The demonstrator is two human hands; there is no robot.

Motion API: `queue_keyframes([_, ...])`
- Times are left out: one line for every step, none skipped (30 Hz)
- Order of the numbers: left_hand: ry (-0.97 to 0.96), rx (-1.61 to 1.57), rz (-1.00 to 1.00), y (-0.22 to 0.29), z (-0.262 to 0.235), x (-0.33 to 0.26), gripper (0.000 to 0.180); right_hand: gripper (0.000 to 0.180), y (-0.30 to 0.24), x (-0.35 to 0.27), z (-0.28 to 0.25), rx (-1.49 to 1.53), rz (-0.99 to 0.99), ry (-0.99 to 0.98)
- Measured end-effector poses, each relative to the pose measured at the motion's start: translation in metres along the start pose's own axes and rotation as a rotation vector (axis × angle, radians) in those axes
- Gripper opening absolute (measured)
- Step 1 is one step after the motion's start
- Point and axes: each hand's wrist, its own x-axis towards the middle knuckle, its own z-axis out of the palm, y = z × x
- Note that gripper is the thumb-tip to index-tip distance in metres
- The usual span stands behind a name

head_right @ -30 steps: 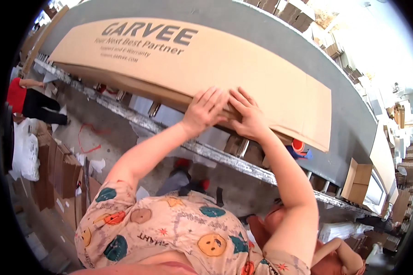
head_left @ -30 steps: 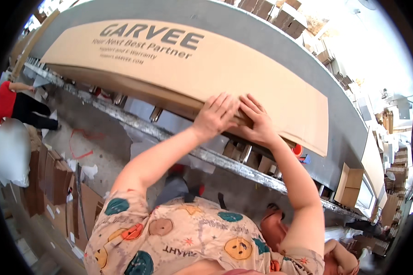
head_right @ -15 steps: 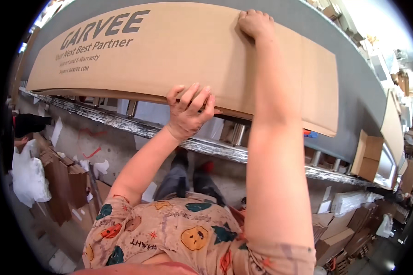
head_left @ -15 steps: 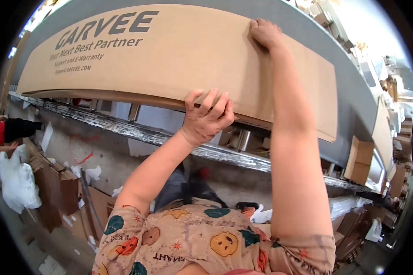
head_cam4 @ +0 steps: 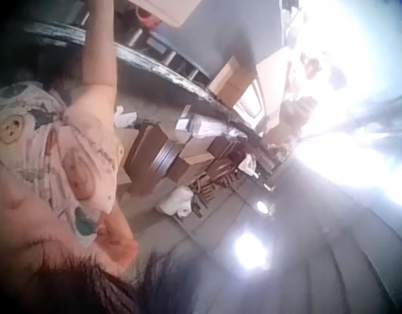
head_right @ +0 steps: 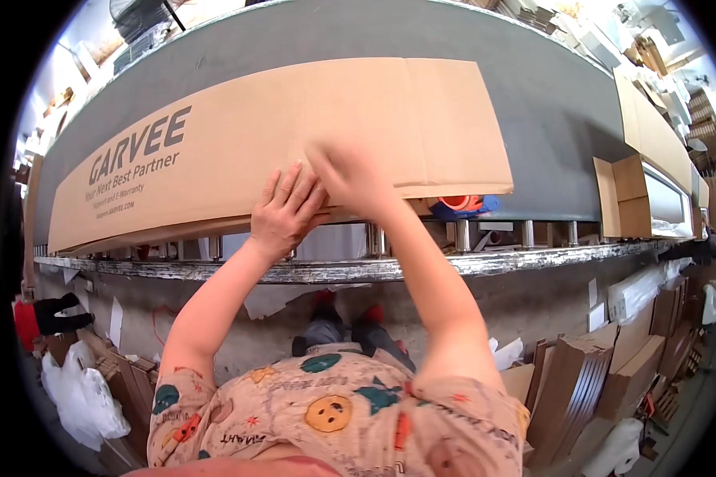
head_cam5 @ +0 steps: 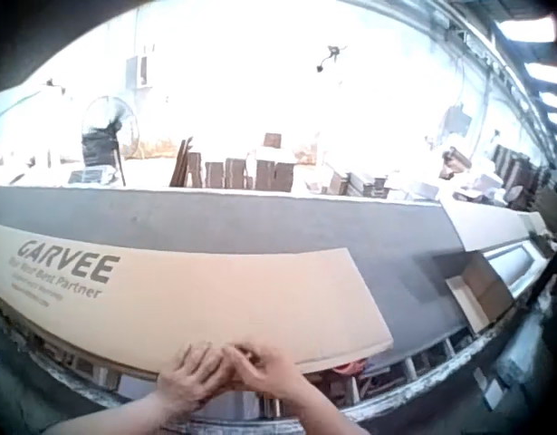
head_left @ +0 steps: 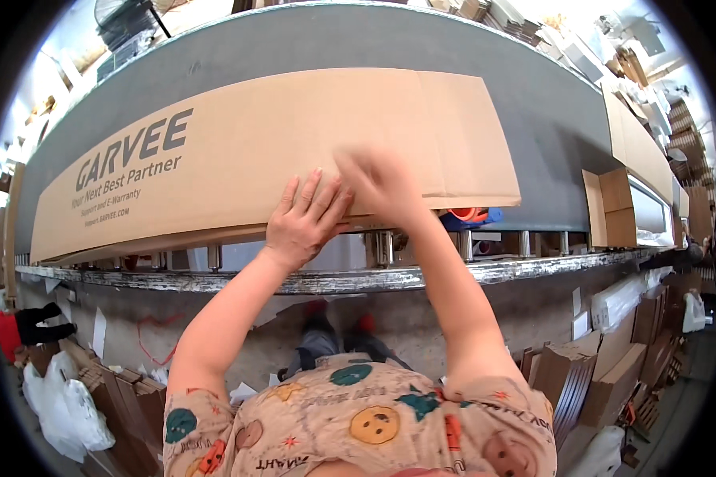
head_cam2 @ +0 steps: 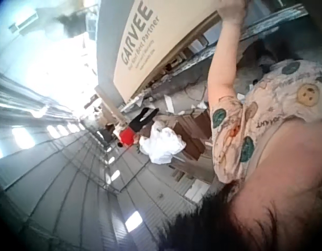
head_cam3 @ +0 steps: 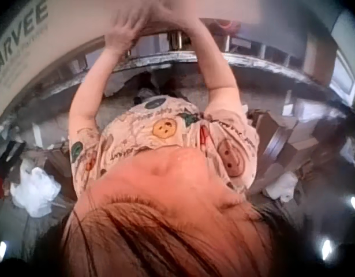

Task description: The person packs items into cardboard boxes with foam pieces, folds the box flaps closed, and tapes them shut using a tape dispenser. Afterwards, the person walks across the workshop, picks up a roll of tape, and handles the tape dispenser.

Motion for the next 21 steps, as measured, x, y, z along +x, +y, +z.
queue_keyframes([0.019, 0.016, -0.021, -0.002, -0.002, -0.003, 0.060, 0.025, 0.008, -0.060, -0.010, 0.230, 0.067, -0.196])
queue_keyframes([0.026, 0.043, -0.002, -0.005, -0.001, -0.003, 0.058, 0.029, 0.004, -0.109, -0.028, 0.503, 0.484, -0.377])
queue_keyframes([0.043, 0.037, -0.002, 0.001, 0.004, 0.010, 0.058, 0.041, 0.032, -0.155, -0.034, 0.512, 0.868, -0.165])
queue_keyframes([0.063, 0.032, 0.016, 0.002, 0.004, 0.014, 0.056, 0.051, 0.056, -0.174, -0.044, 0.583, 1.089, 0.179])
queue_keyframes([0.068, 0.033, 0.030, 0.001, 0.002, 0.009, 0.055, 0.065, 0.077, -0.190, -0.049, 0.646, 1.298, 0.525])
queue_keyframes([0.078, 0.033, 0.030, -0.003, 0.002, 0.007, 0.052, 0.076, 0.102, -0.190, -0.055, 0.667, 1.295, 0.578])
queue_keyframes([0.067, 0.049, 0.011, -0.005, 0.004, 0.005, 0.052, 0.088, 0.128, -0.180, -0.060, 0.687, 1.285, 0.625])
queue_keyframes([0.086, 0.048, 0.015, -0.006, 0.007, 0.005, 0.052, 0.084, 0.147, -0.162, -0.060, 0.614, 1.278, 0.516])
queue_keyframes([0.105, 0.040, 0.023, -0.006, 0.009, 0.004, 0.051, 0.079, 0.158, -0.151, -0.058, 0.538, 1.271, 0.415])
queue_keyframes([0.104, 0.039, 0.017, -0.006, 0.009, 0.003, 0.050, 0.079, 0.165, -0.149, -0.055, 0.536, 1.268, 0.396])
queue_keyframes([0.096, 0.052, 0.005, -0.009, 0.010, -0.002, 0.050, 0.069, 0.171, -0.145, -0.045, 0.576, 1.221, 0.481])
queue_keyframes([0.117, 0.040, 0.003, -0.009, 0.010, -0.003, 0.049, 0.059, 0.177, -0.145, -0.039, 0.611, 1.171, 0.574])
queue_keyframes([0.141, 0.025, 0.004, -0.010, 0.012, -0.004, 0.049, 0.051, 0.189, -0.154, -0.033, 0.570, 1.109, 0.643])
queue_keyframes([0.151, 0.036, 0.008, -0.010, 0.013, -0.005, 0.048, 0.045, 0.202, -0.168, -0.031, 0.526, 1.048, 0.707])
queue_keyframes([0.155, 0.040, -0.003, -0.012, 0.013, -0.007, 0.048, 0.038, 0.203, -0.186, -0.038, 0.499, 1.057, 0.536])
queue_keyframes([0.172, 0.030, 0.005, -0.013, 0.014, -0.008, 0.048, 0.036, 0.189, -0.206, -0.032, 0.518, 0.905, 0.599])
queue_keyframes([0.177, 0.037, 0.003, -0.017, 0.012, -0.015, 0.047, 0.034, 0.125, -0.200, -0.029, 0.684, 1.029, 0.530])
queue_keyframes([0.196, 0.025, 0.003, -0.016, 0.014, -0.011, 0.047, 0.038, 0.103, -0.222, -0.026, 0.964, 1.124, 0.539])
queue_keyframes([0.219, 0.020, 0.007, -0.017, 0.015, -0.010, 0.047, 0.041, 0.066, -0.230, -0.023, 1.096, 1.131, 0.524])
queue_keyframes([0.236, 0.005, 0.019, -0.017, 0.015, -0.012, 0.047, 0.044, 0.020, -0.236, -0.018, 1.231, 1.142, 0.517])
queue_keyframes([0.252, -0.011, 0.023, -0.020, 0.018, -0.013, 0.047, 0.047, -0.013, -0.234, -0.012, 1.389, 1.141, 0.537])
